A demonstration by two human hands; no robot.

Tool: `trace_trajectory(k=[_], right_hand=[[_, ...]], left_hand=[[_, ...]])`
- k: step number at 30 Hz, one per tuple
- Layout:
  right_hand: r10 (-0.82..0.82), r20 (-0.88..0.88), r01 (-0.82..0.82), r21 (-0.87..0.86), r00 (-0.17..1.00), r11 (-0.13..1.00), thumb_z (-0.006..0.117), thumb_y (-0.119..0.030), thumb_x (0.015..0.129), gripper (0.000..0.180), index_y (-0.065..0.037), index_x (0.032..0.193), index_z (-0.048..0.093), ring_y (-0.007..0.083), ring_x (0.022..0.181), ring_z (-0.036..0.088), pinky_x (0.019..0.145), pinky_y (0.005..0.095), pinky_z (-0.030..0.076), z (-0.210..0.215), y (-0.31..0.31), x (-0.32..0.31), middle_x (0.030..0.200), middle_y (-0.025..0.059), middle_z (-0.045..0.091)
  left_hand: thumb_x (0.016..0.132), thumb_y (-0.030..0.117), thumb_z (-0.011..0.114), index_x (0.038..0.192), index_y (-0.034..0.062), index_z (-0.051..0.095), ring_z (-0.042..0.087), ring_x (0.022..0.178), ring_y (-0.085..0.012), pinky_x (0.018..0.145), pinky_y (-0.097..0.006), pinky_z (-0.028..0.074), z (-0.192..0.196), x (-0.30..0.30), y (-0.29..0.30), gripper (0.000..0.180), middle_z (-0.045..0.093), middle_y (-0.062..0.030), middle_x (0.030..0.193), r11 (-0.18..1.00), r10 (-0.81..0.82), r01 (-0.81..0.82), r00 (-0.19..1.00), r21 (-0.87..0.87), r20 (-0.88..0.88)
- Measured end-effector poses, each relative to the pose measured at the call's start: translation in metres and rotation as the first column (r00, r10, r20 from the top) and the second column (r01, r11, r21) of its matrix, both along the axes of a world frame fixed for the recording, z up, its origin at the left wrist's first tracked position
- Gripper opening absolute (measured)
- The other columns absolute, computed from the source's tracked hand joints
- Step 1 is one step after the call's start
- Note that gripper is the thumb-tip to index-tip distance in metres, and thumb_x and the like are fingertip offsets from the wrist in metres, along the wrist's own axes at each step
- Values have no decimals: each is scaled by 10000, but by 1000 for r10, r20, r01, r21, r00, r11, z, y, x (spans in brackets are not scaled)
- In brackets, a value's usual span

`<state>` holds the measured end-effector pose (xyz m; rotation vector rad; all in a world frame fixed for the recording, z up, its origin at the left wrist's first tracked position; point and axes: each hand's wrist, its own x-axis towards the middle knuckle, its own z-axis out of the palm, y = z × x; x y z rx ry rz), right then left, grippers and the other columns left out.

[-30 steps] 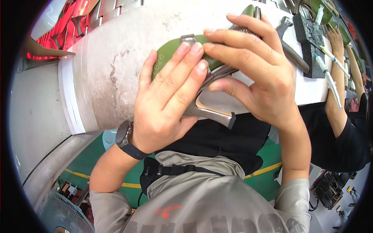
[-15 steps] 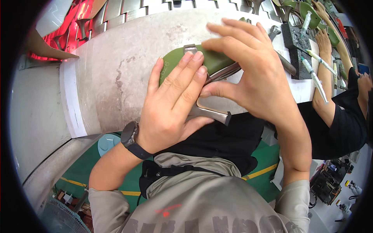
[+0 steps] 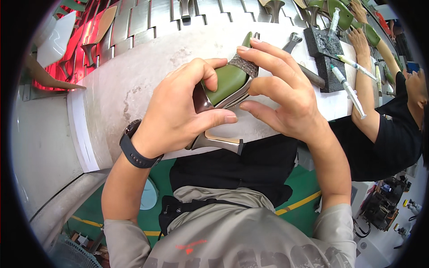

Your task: The person attaches soles to shoe uppers on lasts by hand, taps the edges with a small hammer to secure the bond, and places the assembled shoes onto a conveyor track.

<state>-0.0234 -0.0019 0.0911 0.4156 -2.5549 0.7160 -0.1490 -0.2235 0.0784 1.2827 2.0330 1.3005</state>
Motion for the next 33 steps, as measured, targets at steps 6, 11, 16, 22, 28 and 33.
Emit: trace_trajectory(k=[6, 11, 16, 22, 28, 33], right_hand=[[59, 45, -60, 13, 997, 998, 834, -33, 692, 255, -41, 869, 652, 449, 1338, 601, 1076, 517, 522, 9, 0, -6, 1376, 209, 665], [76, 26, -71, -143, 997, 987, 706, 23, 728, 227, -27, 945, 665, 435, 1322, 611, 1083, 492, 514, 3, 13, -7, 1369, 229, 660], [-539, 60, 538, 25, 840, 842, 664, 23, 785, 467, -54, 1245, 689, 364, 1095, 647, 931, 474, 533, -34, 53, 27, 1143, 147, 681], [-518, 39, 499, 217, 855, 839, 645, 56, 780, 546, -49, 1315, 667, 366, 945, 650, 836, 460, 543, -30, 47, 28, 1017, 132, 675], [-213, 315, 374, -657, 925, 655, 835, -136, 893, 251, 5, 1087, 761, 137, 814, 693, 786, 282, 542, 5, 21, 45, 892, 92, 735], [-101, 416, 416, -800, 904, 432, 665, -385, 909, 505, 66, 1132, 713, 297, 1088, 730, 1011, 393, 549, 40, 32, 38, 1169, 224, 749]], left_hand=[[802, 140, 912, 999, 58, 499, 624, 1093, -172, 948, -333, 510, 7, 3, 6, 465, 661, -214, 1412, 994, 38, -24, 991, -103, 129], [849, 57, 838, 1050, 43, 514, 604, 1182, -178, 1033, -332, 480, 6, 11, 10, 381, 642, -231, 1405, 998, 64, -63, 998, -19, 19], [858, 119, 840, 1380, -17, 489, 638, 1223, -263, 1084, -376, 481, -6, 11, 12, 644, 641, -253, 1389, 997, 62, -56, 988, 47, -144], [826, 280, 886, 1585, -58, 370, 699, 1130, -401, 1001, -426, 535, 13, 11, 45, 979, 686, -286, 1261, 989, -26, -14, 963, -147, -268], [752, 287, 904, 1581, -72, 390, 702, 973, -445, 883, -450, 546, 13, 5, 45, 1039, 718, -261, 1144, 970, -170, 109, 945, -219, -278], [721, 270, 913, 1615, -52, 360, 684, 971, -442, 896, -454, 538, 14, 4, 44, 1099, 706, -257, 1183, 972, -172, 112, 939, -209, -297]])
